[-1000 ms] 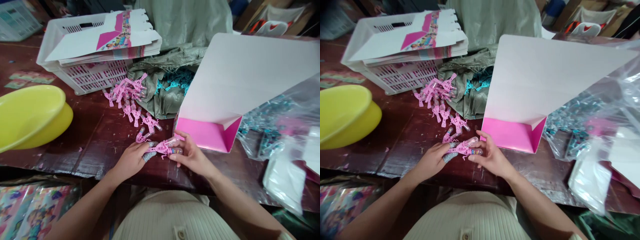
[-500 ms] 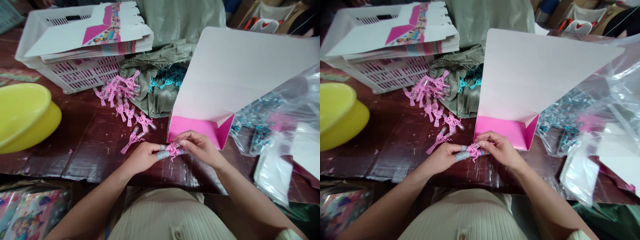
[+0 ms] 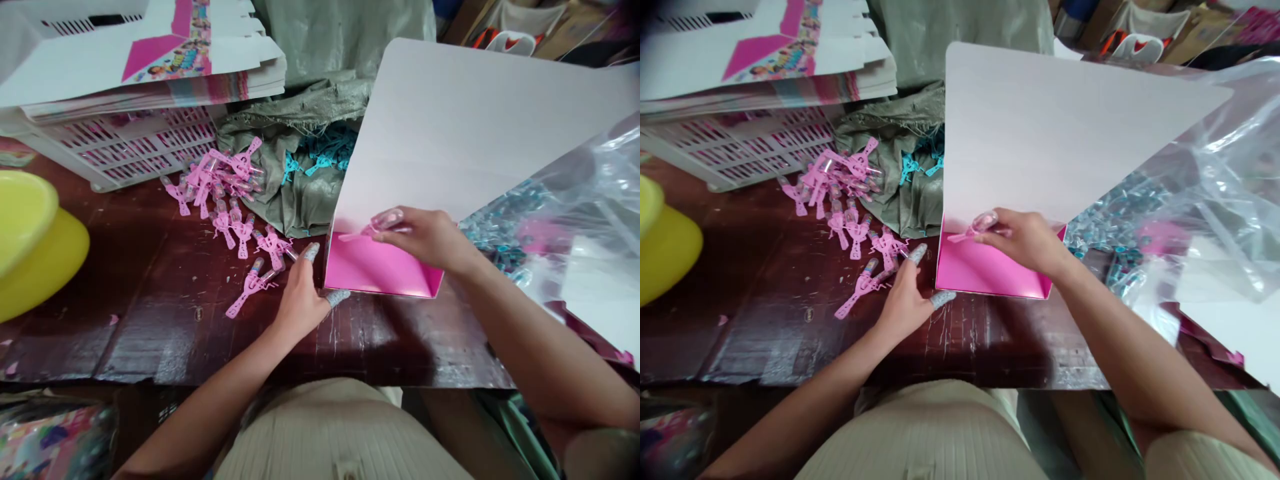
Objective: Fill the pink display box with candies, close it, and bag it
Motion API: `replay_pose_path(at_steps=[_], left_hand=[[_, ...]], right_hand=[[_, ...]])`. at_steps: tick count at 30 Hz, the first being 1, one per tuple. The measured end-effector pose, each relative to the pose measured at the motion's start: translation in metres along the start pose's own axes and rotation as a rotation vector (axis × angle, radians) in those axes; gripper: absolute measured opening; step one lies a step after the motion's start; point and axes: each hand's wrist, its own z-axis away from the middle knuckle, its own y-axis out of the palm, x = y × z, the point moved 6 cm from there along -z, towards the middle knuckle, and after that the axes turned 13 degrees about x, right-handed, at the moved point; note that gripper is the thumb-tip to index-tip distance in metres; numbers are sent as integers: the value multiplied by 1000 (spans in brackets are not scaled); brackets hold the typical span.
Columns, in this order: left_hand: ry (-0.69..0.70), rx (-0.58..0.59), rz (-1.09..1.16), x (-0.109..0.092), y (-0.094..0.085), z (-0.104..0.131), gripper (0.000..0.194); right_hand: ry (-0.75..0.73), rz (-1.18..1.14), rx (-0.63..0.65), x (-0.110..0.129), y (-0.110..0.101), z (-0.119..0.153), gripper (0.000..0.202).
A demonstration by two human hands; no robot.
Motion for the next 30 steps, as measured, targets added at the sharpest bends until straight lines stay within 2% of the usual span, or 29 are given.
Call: replay_pose_path(at_steps=[2, 5, 7, 11, 13, 15, 17, 19, 21, 23, 24, 26, 28, 30], left_hand=[[-14, 56, -15, 7, 17, -10, 102], [-59, 102, -41, 13, 33, -16, 92], [-104, 114, -67, 14, 35, -15, 85], [-175, 138, -102, 14, 33, -12, 81], [-192, 141, -107, 15, 34, -11, 80], [-190, 137, -106, 15, 38, -10, 79], [-160, 120, -102, 13, 41, -8, 79], [-110, 102, -102, 9, 39, -4, 78], [-45, 63, -141, 4, 27, 2, 73], [-20, -63, -255, 3, 3, 7, 65], [-53, -154, -336, 6, -12, 10, 62], [-209, -293, -498, 21, -41, 12, 61], [-372, -290, -596, 40, -59, 10, 58], [-422, -223, -633, 52, -65, 7, 48]], right_hand=[[81, 222, 36, -10, -10, -21, 26], [138, 448, 175, -17, -5, -46, 25], [123, 547, 229, -14, 1, -57, 24], [121, 724, 247, -2, 13, -65, 21], [129, 791, 204, 3, 19, -62, 26], [106, 856, 81, 7, 25, -56, 31], [48, 914, -51, 9, 32, -47, 31], [-21, 941, -111, 6, 42, -40, 29], [-55, 926, -117, -2, 50, -36, 27], [-58, 881, -120, -8, 54, -34, 27], [-64, 851, -128, -9, 55, -33, 28], [-98, 794, -178, -5, 55, -28, 34], [-140, 754, -271, 7, 54, -19, 44], [-175, 700, -352, 22, 54, -10, 48]])
